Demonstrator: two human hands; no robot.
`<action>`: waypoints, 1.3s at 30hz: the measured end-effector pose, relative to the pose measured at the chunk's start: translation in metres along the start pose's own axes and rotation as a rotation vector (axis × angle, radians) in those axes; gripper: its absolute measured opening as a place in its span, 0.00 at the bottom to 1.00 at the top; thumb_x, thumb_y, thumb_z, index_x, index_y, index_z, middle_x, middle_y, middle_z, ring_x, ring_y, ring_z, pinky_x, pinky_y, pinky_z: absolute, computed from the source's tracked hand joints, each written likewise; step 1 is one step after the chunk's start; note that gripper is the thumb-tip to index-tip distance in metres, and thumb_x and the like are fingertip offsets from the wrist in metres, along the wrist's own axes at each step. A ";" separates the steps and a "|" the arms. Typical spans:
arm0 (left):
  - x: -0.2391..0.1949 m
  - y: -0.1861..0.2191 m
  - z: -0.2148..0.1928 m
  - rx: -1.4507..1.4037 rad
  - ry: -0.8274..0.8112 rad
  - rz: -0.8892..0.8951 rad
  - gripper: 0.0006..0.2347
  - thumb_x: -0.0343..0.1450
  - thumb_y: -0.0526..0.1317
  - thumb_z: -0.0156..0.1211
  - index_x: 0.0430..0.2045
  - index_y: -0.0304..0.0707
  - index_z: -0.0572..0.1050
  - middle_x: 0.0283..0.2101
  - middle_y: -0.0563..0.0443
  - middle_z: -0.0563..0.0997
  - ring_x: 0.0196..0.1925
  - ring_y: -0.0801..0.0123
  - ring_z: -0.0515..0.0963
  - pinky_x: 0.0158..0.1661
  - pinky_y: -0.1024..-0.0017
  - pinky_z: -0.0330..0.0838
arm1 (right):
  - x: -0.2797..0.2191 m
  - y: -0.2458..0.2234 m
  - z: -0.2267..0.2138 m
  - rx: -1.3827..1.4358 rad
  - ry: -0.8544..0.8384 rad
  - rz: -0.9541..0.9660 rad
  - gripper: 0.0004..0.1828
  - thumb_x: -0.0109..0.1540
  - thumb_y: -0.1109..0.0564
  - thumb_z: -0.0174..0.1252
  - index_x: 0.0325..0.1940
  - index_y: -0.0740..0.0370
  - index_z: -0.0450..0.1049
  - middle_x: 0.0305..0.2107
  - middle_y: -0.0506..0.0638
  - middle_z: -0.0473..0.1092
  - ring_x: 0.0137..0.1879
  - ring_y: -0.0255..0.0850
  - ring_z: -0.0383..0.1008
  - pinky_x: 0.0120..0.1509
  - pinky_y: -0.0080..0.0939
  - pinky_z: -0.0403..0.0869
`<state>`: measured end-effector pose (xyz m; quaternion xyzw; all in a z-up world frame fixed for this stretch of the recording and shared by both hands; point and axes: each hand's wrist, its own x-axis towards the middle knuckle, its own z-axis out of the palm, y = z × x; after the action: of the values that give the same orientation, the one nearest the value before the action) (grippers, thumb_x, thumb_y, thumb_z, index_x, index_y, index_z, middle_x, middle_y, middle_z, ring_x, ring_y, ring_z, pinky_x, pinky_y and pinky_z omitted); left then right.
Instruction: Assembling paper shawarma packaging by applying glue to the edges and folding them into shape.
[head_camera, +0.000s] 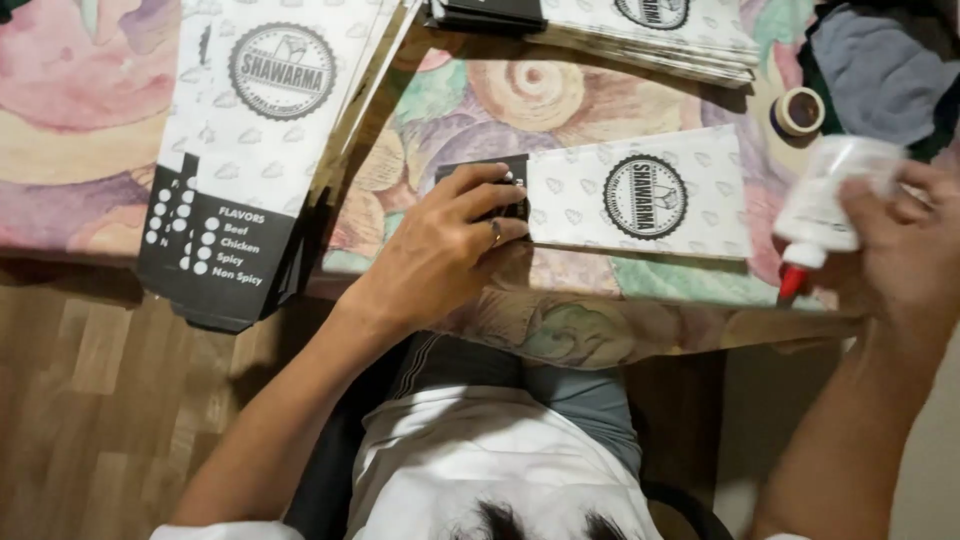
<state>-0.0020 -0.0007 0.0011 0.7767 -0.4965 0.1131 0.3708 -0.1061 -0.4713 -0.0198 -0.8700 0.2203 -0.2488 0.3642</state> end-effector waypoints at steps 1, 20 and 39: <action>0.000 0.002 0.000 0.022 0.012 0.008 0.06 0.70 0.32 0.69 0.36 0.26 0.83 0.50 0.33 0.81 0.59 0.39 0.74 0.55 0.50 0.76 | -0.005 -0.016 0.002 -0.122 -0.042 -0.043 0.15 0.78 0.54 0.69 0.65 0.62 0.75 0.48 0.47 0.72 0.48 0.34 0.72 0.49 0.36 0.72; -0.005 0.015 0.007 0.153 0.115 -0.028 0.05 0.75 0.34 0.62 0.34 0.31 0.83 0.47 0.42 0.84 0.49 0.50 0.79 0.41 0.56 0.74 | -0.072 -0.143 0.062 0.023 -0.445 -1.065 0.09 0.64 0.73 0.60 0.49 0.75 0.76 0.49 0.67 0.75 0.59 0.67 0.76 0.65 0.58 0.78; -0.033 0.024 -0.001 0.249 -0.082 0.007 0.18 0.79 0.38 0.55 0.63 0.27 0.69 0.67 0.33 0.72 0.71 0.43 0.69 0.71 0.49 0.59 | -0.102 -0.118 0.046 -0.245 -0.307 -0.953 0.20 0.66 0.71 0.64 0.62 0.75 0.74 0.61 0.67 0.72 0.70 0.64 0.71 0.78 0.57 0.70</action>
<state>-0.0380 0.0166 -0.0051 0.8190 -0.4961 0.1433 0.2503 -0.1348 -0.3145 0.0121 -0.9366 -0.2291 -0.2288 0.1338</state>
